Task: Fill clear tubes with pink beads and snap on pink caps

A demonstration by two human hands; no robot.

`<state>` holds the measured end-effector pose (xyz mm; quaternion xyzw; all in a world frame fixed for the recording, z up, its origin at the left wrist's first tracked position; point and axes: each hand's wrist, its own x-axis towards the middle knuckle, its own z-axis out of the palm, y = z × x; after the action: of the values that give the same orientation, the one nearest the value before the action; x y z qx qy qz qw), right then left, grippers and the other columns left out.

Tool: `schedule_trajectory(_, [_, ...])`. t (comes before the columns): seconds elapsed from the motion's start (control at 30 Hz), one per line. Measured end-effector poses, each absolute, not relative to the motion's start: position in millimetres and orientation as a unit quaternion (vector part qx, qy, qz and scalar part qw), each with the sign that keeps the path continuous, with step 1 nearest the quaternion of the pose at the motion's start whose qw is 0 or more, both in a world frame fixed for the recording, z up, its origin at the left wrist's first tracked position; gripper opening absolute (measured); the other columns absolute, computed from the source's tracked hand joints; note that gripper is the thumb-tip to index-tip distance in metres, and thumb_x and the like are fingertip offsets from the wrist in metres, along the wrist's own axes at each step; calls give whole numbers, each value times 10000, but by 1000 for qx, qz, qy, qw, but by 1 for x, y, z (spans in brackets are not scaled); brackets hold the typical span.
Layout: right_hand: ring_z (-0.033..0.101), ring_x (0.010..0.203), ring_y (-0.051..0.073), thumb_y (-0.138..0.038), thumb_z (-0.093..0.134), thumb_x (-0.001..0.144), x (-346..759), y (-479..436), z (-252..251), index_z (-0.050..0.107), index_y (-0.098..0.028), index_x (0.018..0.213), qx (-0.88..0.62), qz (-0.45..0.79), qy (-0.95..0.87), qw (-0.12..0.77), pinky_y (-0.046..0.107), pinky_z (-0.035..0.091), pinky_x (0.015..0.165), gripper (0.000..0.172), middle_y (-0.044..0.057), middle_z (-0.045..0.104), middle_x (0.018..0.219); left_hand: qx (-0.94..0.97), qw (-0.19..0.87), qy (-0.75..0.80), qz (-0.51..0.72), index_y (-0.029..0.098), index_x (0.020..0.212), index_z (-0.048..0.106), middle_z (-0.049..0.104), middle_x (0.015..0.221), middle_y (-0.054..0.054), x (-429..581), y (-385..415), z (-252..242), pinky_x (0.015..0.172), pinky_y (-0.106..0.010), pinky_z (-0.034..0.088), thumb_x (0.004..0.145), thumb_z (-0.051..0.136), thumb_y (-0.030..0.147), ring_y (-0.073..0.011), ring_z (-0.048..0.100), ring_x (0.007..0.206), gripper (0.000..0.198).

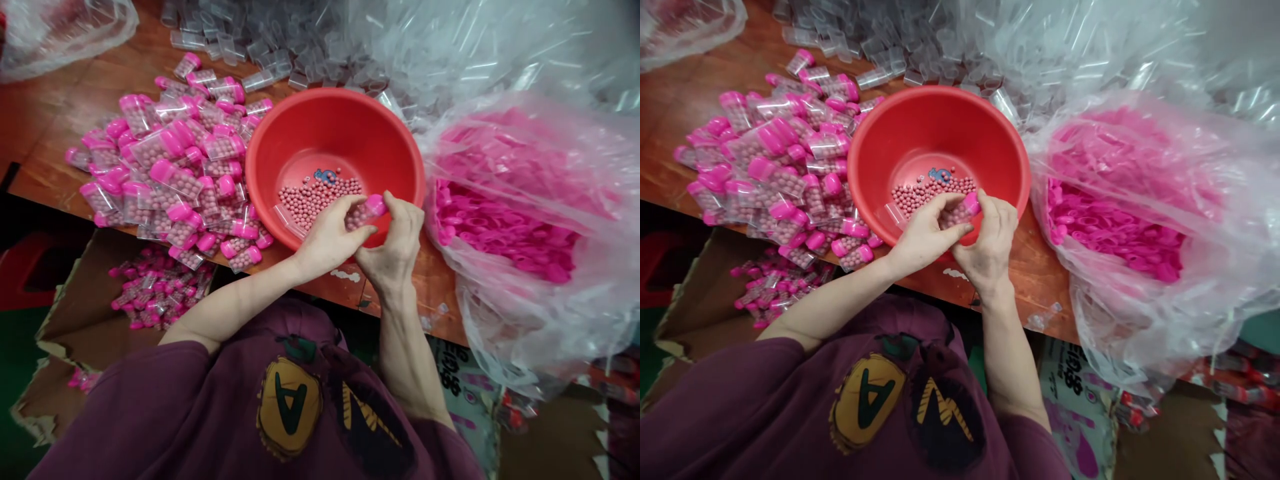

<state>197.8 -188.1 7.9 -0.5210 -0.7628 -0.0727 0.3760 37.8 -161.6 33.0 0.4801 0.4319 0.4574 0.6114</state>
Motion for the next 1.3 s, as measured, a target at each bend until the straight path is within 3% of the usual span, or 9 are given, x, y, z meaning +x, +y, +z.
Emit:
schedule_trajectory(0.1, [627, 1390, 401, -352, 636, 948, 201, -190, 7, 364, -251, 1673, -565, -52, -756, 326, 699, 496, 1193, 781, 197, 632, 1497, 516, 603, 419, 442, 156, 1266, 761, 816, 1245, -111, 39, -163, 31, 1145, -400, 559, 913, 796, 159, -235, 739, 1192, 354])
schedule_trajectory(0.2, [558, 1467, 417, -478, 687, 915, 204, -194, 11, 328, -258, 1700, -583, -11, -755, 299, 718, 450, 1236, 891, 204, 585, 1550, 462, 690, 382, 406, 142, 1220, 789, 825, 1125, -82, 36, -161, 37, 967, -318, 608, 1041, 671, 190, -170, 765, 976, 220])
schedule_trajectory(0.27, [577, 1433, 404, -493, 693, 914, 202, -196, 14, 363, -234, 1680, -586, -25, -751, 303, 690, 468, 1221, 874, 207, 604, 1508, 403, 747, 364, 383, 127, 1137, 794, 816, 1017, -63, 34, -159, 44, 851, -259, 603, 1086, 616, 177, -122, 743, 829, 192])
schedule_trajectory(0.43, [627, 1379, 406, -504, 695, 919, 189, -202, 14, 351, -171, 1687, -615, -61, -739, 270, 660, 518, 1156, 905, 232, 644, 1473, 295, 792, 371, 384, 116, 981, 754, 796, 897, -29, 35, -157, 58, 857, -203, 587, 1067, 621, 57, -71, 710, 777, 169])
schedule_trajectory(0.73, [701, 1282, 405, -436, 689, 903, 187, -200, 14, 443, -143, 1634, -617, -3, -734, 283, 644, 583, 1114, 824, 235, 706, 1397, 275, 798, 402, 354, 119, 1086, 748, 764, 832, -3, 37, -158, 65, 733, -205, 534, 1089, 573, 74, -66, 642, 650, 182])
schedule_trajectory(0.9, [720, 1214, 398, -380, 694, 873, 184, -200, 18, 508, -164, 1564, -627, 5, -733, 263, 664, 561, 1126, 747, 208, 732, 1303, 253, 802, 399, 365, 140, 994, 693, 708, 795, 27, 37, -161, 63, 767, -226, 526, 1066, 667, 106, -72, 623, 682, 84])
schedule_trajectory(1.1, [638, 1411, 400, -392, 695, 852, 184, -202, 13, 308, -228, 1682, -619, 31, -728, 293, 665, 522, 1175, 930, 208, 622, 1553, 231, 813, 368, 388, 147, 1033, 690, 732, 855, 17, 34, -165, 57, 842, -247, 529, 1008, 780, 134, -80, 647, 752, 94])
schedule_trajectory(1.17, [652, 1379, 402, -449, 711, 868, 185, -203, 13, 359, -212, 1640, -624, 16, -723, 296, 654, 527, 1149, 881, 211, 642, 1509, 229, 816, 368, 382, 144, 1028, 691, 729, 843, 16, 33, -165, 58, 819, -249, 516, 1014, 766, 134, -79, 624, 723, 77])
schedule_trajectory(1.3, [718, 1155, 381, -527, 706, 898, 186, -200, 17, 559, -183, 1423, -634, -39, -727, 262, 619, 543, 1040, 644, 169, 733, 1219, 233, 805, 391, 379, 138, 965, 670, 685, 775, 26, 32, -162, 63, 728, -239, 469, 1042, 721, 124, -72, 573, 664, 93])
